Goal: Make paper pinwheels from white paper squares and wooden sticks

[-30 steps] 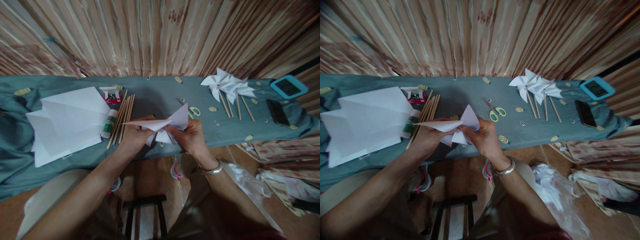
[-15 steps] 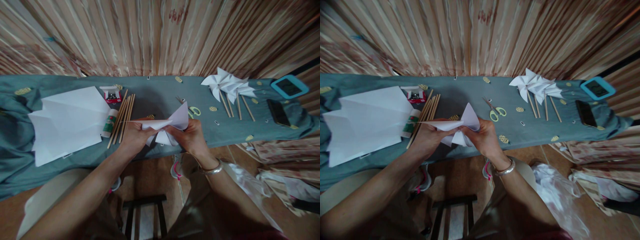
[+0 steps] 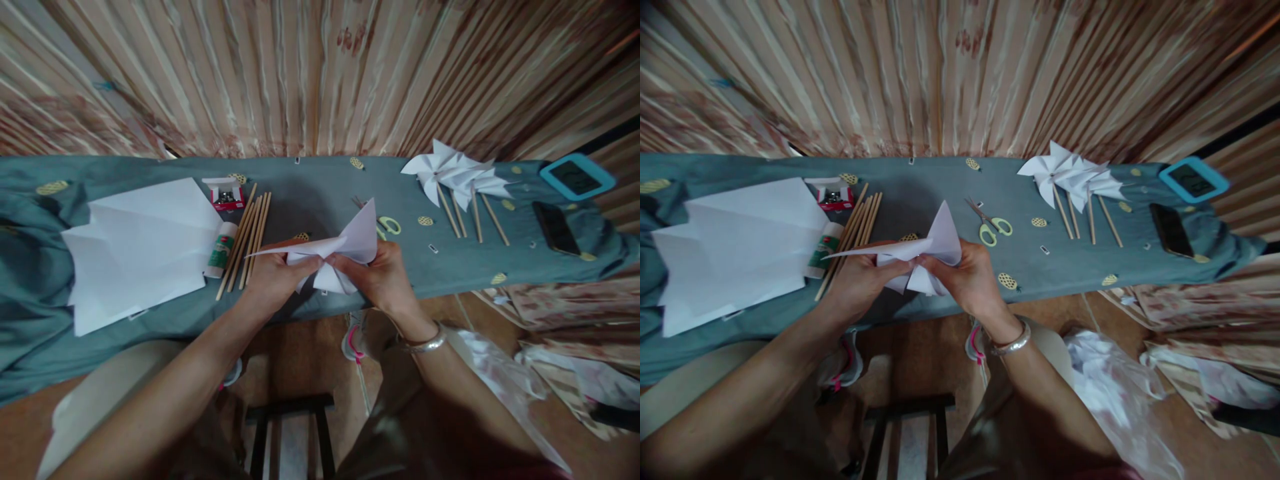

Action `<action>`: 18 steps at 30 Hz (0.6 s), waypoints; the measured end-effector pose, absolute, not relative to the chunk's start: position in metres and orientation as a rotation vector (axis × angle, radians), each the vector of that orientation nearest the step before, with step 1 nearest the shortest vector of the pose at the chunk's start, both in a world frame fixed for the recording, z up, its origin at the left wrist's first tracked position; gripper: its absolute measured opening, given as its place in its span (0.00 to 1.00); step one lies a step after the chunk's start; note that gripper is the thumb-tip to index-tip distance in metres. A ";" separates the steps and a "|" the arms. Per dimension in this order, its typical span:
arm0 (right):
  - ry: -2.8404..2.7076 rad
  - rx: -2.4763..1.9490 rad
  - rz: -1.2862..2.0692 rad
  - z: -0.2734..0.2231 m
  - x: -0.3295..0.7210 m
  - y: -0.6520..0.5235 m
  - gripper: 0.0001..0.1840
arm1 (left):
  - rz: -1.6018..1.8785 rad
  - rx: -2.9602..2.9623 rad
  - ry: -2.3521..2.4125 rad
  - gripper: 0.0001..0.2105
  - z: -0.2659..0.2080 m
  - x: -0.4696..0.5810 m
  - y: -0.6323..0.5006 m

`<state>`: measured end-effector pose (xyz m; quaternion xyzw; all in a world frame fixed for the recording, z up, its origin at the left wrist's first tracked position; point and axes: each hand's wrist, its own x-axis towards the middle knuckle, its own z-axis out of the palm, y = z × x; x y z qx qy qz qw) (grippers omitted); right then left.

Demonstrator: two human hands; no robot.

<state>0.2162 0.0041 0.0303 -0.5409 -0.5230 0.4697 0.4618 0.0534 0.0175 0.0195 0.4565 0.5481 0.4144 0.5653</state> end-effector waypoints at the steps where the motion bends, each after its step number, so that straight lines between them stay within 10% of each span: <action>1: -1.283 -1.333 1.152 0.030 0.216 0.004 0.07 | 0.970 1.076 1.292 0.14 0.019 0.053 0.018; 18: -1.316 -1.398 1.184 0.028 0.218 0.006 0.10 | 0.978 0.964 1.225 0.10 0.025 0.055 0.014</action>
